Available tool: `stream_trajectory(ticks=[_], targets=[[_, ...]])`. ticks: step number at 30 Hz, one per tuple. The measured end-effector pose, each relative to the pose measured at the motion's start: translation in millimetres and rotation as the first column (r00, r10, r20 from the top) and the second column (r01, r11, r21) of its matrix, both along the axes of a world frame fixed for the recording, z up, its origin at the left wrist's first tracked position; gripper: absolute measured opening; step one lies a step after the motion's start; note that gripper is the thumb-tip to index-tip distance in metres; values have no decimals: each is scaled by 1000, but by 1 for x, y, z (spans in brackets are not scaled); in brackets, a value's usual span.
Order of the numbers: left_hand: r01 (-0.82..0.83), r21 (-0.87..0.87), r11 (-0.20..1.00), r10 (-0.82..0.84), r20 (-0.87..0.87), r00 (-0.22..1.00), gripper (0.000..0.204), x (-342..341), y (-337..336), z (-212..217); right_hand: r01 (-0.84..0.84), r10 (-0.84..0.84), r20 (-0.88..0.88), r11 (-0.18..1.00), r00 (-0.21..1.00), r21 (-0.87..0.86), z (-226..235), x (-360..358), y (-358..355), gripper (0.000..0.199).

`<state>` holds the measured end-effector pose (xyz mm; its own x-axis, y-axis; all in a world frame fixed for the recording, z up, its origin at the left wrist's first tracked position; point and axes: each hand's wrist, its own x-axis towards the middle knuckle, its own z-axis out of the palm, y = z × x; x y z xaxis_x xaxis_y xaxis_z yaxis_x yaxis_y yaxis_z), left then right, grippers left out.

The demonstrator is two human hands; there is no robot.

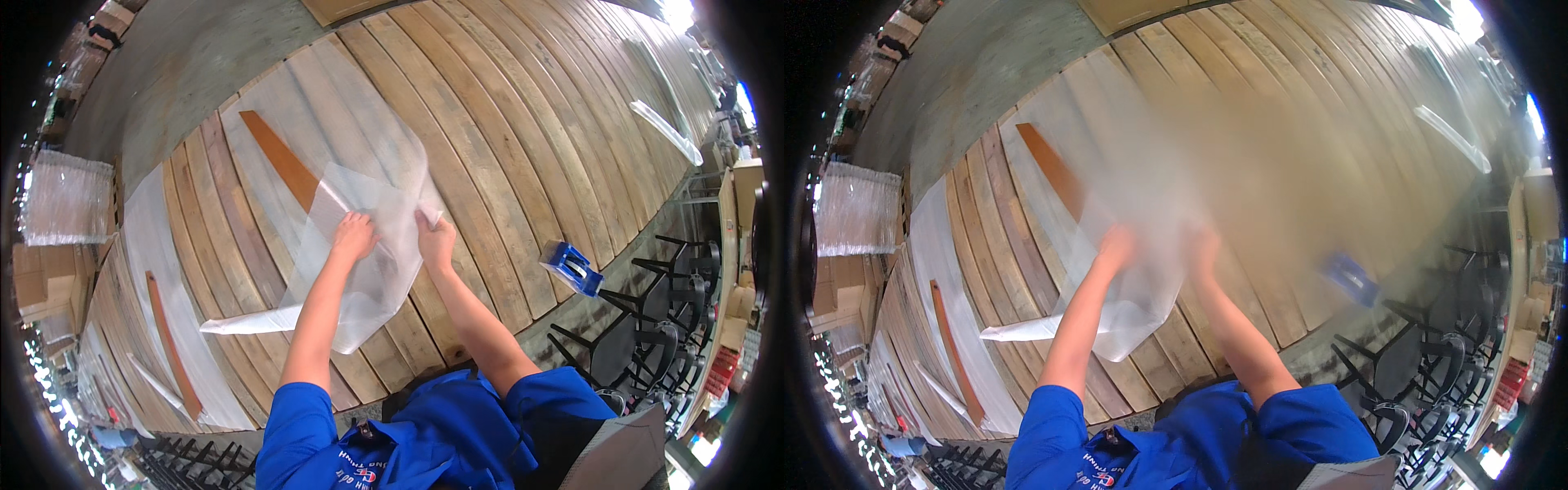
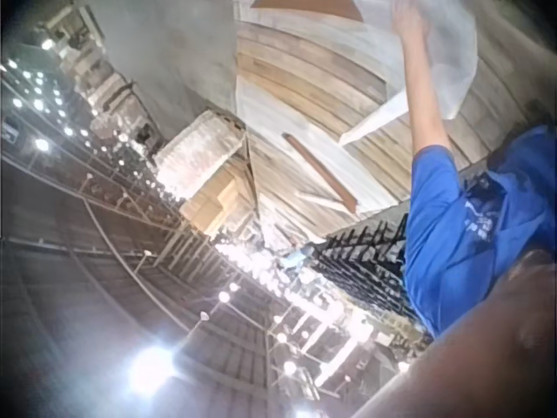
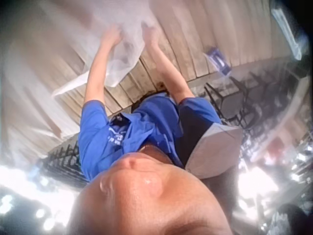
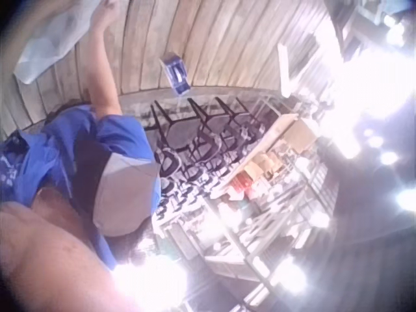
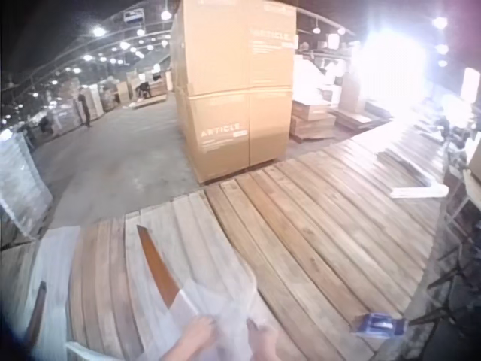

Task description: The person wraps long wooden planks in white protective film on a wooden pallet. They fold the film around each plank and secure it with a handheld tape dispenser, then place the wrapped plank aside and repeat the process.

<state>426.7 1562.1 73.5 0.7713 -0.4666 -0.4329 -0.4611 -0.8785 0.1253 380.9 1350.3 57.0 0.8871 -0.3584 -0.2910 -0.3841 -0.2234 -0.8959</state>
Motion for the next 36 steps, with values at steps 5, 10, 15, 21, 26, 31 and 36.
stream_trajectory(ticks=[5,10,15,21,26,31,36], targets=[[-152,-491,858,181,11,983,44,-33,36,-28,-426,575,336,800,746,-424,62,-55,54,37],[-504,-477,721,428,-266,864,53,-115,64,7,-679,900,275,435,338,-591,76,-104,74,33],[-371,8,929,368,124,922,54,-263,74,66,-756,996,-44,29,76,-654,46,-134,70,27],[-701,-562,439,602,-395,693,46,-258,24,101,-862,969,-190,41,158,-506,-46,-165,86,34],[-563,-709,425,766,-50,641,73,-176,21,0,-653,996,-84,-81,-27,-753,-3,-170,89,25],[-803,-374,463,838,-110,535,93,-138,28,-37,-945,937,-348,-72,46,-319,92,-102,101,23],[-802,-369,470,806,-192,560,88,-144,37,-23,-609,670,12,683,743,-403,33,34,168,48]])
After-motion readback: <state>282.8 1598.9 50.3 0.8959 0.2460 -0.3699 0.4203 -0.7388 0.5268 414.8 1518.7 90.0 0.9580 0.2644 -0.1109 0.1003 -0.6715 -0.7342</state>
